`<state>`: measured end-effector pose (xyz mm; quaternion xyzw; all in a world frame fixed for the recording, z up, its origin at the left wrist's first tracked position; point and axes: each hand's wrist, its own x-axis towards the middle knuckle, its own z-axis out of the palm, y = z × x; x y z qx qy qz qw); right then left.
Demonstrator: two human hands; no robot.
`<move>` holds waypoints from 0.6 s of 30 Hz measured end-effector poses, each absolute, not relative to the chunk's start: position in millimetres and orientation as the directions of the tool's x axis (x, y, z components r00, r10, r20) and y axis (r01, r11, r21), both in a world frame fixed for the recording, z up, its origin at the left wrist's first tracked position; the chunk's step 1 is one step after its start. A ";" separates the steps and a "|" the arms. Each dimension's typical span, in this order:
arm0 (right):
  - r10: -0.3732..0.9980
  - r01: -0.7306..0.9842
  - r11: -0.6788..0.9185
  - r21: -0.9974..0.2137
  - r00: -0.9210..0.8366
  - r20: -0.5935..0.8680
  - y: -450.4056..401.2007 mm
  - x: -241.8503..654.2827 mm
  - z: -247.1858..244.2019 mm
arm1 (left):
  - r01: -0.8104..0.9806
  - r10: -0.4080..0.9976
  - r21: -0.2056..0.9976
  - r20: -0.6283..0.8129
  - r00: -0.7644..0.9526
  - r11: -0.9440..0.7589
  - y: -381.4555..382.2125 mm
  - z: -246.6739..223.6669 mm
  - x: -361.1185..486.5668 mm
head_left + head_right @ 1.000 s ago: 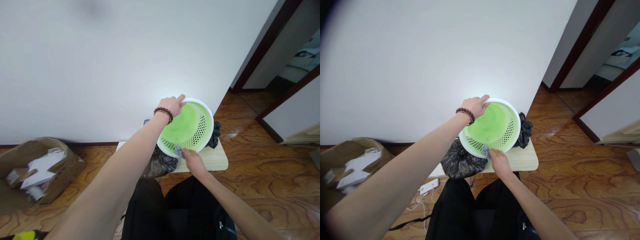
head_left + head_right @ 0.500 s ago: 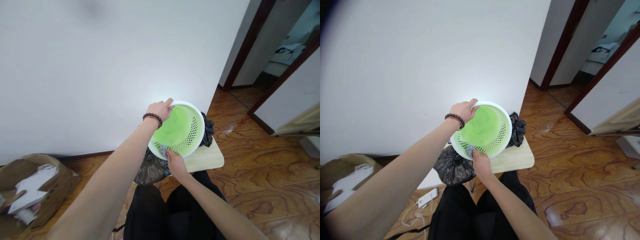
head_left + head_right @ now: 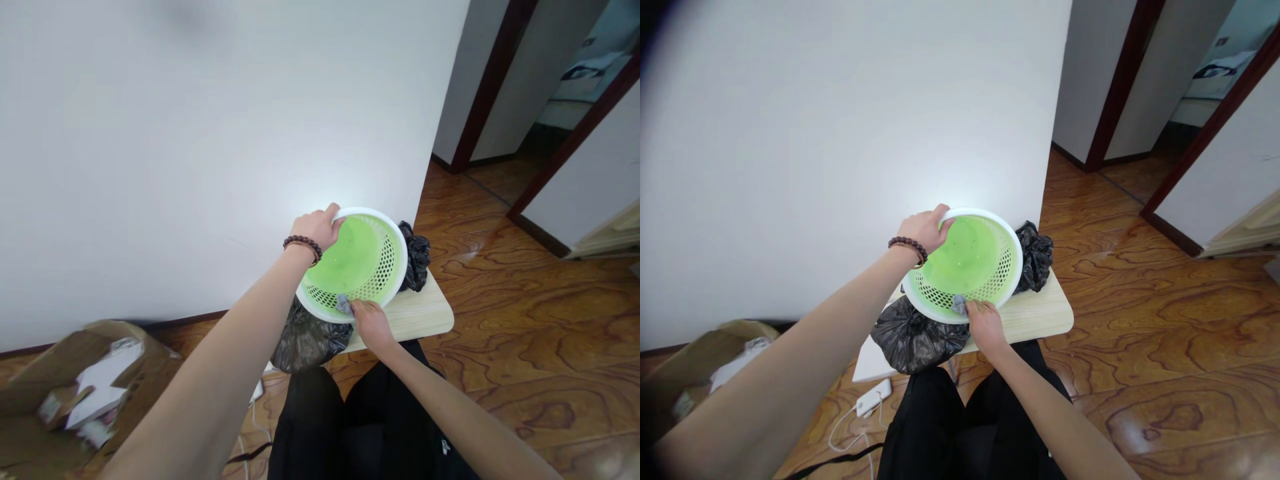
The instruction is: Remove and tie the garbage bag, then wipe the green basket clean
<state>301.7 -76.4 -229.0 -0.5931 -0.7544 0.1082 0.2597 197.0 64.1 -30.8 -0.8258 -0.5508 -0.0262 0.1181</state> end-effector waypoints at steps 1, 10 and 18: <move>0.953 0.840 0.270 -0.472 -0.163 0.255 -76.1 301.5 -229.7 | 0.914 0.905 -0.175 0.166 0.393 -0.365 63.3 -30.8 197.6; 0.955 0.843 0.294 -0.450 -0.239 0.177 -70.0 308.1 -229.5 | 0.915 0.916 -0.218 0.145 0.374 -0.340 65.6 -31.3 199.4; 0.949 0.818 0.313 -0.482 -0.250 0.192 -68.5 314.6 -229.5 | 0.933 0.945 -0.235 0.117 0.307 -0.273 67.8 -30.5 205.3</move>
